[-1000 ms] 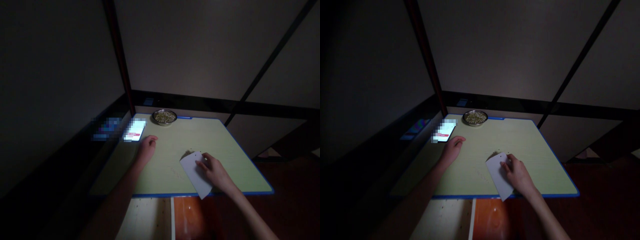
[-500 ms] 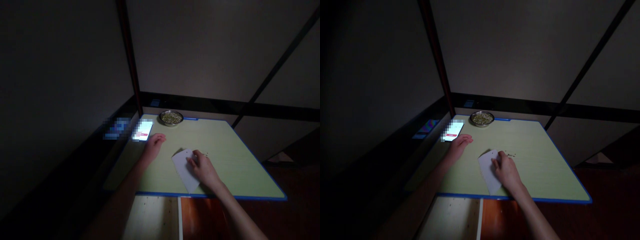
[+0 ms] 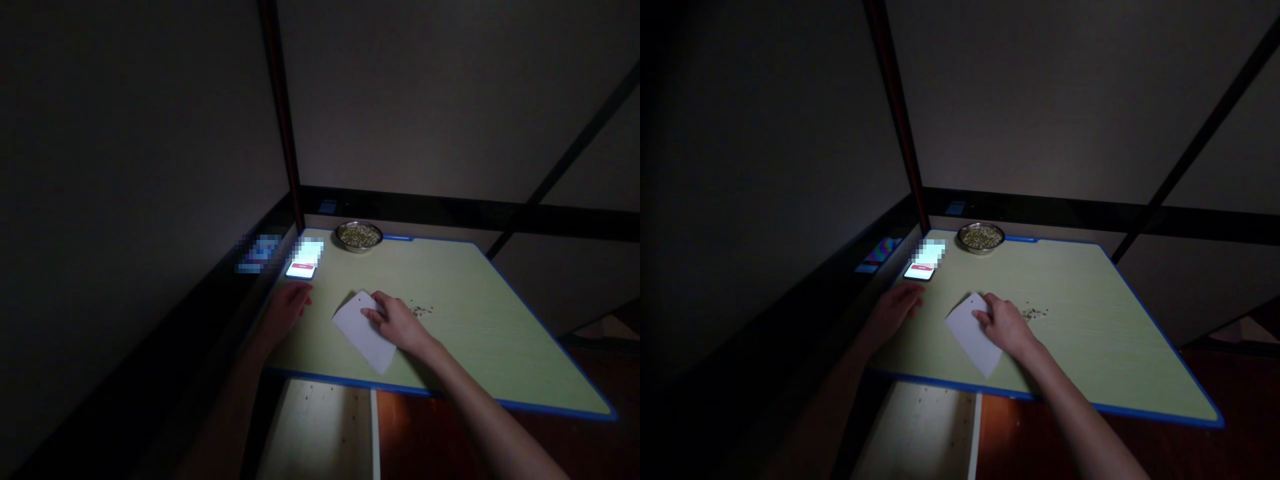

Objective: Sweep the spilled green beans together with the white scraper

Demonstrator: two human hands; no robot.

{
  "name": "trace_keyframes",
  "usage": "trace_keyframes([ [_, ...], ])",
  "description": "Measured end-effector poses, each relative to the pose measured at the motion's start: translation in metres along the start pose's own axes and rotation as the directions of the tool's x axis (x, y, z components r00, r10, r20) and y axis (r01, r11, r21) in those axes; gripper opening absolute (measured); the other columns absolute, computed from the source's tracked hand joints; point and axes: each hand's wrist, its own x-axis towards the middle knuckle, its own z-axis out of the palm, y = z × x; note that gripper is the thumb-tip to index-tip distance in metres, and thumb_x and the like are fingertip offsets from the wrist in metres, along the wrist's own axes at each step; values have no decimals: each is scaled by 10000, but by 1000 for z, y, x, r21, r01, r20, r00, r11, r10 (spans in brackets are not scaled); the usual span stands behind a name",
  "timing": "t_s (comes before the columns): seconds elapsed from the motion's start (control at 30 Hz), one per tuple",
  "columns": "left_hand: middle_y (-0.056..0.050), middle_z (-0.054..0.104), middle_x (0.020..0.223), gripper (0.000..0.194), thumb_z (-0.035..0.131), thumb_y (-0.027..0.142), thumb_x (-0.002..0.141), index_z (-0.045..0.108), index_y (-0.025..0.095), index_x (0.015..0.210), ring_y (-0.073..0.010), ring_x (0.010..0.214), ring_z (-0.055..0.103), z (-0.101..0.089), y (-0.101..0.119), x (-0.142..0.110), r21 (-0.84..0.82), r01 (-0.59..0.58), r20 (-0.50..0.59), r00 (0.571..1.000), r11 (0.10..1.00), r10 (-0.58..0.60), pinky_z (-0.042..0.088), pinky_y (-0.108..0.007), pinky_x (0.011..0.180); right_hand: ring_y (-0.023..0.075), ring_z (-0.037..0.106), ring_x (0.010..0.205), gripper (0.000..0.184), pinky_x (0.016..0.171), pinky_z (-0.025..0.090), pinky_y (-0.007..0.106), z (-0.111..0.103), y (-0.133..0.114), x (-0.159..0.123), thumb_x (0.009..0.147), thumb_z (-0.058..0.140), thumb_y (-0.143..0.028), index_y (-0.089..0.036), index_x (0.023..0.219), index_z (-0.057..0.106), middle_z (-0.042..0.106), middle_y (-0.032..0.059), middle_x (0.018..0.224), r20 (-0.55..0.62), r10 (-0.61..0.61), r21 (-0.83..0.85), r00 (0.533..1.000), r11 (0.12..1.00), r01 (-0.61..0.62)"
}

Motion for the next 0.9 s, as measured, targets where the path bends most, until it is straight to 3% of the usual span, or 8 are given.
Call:
trace_keyframes([
  [0.23,17,610,618,361,601,467,684,655,162,870,-114,492,488,-20,-11,-16,24,104,-130,986,994,-100,362,-222,462,173,600,725,204,634,373,247,4,-12,7,881,519,-357,-189,974,588,671,55,815,82,-128,-1,988,992,129],
  [0.5,39,562,580,294,582,425,716,627,174,864,-112,510,516,-25,-23,-23,-99,84,-310,944,992,-111,409,-219,491,170,600,743,182,657,401,249,8,-23,14,880,533,-343,-191,960,593,662,51,844,157,-298,51,942,955,293],
  [0.9,40,555,581,273,590,415,719,625,177,848,-113,515,515,-27,-25,-23,-114,99,-288,949,989,-128,402,-220,485,180,614,793,240,697,435,271,15,-34,23,865,571,-382,-195,1005,626,670,54,897,257,-383,89,887,924,373],
])
